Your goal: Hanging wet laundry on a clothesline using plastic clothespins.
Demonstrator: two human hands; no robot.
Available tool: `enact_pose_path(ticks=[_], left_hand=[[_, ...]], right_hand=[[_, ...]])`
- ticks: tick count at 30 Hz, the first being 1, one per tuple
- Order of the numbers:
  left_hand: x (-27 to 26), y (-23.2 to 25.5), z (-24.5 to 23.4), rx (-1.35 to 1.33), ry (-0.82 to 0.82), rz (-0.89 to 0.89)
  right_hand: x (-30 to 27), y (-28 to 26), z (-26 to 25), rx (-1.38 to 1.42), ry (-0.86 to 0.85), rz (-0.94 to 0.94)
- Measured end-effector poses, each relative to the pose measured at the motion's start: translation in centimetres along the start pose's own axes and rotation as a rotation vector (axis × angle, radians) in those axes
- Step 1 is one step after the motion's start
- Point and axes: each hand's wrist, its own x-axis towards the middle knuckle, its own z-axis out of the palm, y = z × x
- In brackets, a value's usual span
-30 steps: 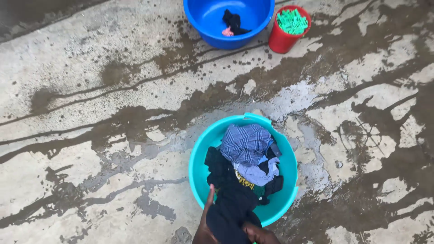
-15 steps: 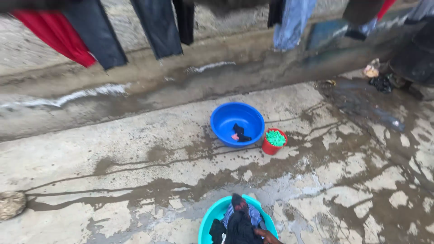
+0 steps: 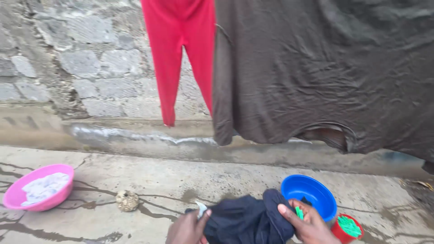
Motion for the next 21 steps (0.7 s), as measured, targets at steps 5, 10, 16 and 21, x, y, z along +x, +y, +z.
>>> enact_pose_path(ticks=[5,10,16,21], left_hand=[[5.4,-8.3,-10.1,-1.082,0.198,0.175],[2.0,-9.5,-12.7,-1.465,0.342,0.382],[7.8,-18.5,4.8,-0.679,0.732,0.19],[23.0,-28.0,17.4,-0.2,1.263,-0.026]], right_hand=[[0.5,-14.1,19.0,0.033,-0.083,-0.02],[7.1,-15.7,36.7,0.293,-0.102,-0.065],[7.0,-24.3,50.9,0.555,-0.007,-0.222],[8.1,-35.3,52.1,0.659,-0.037,-0.575]])
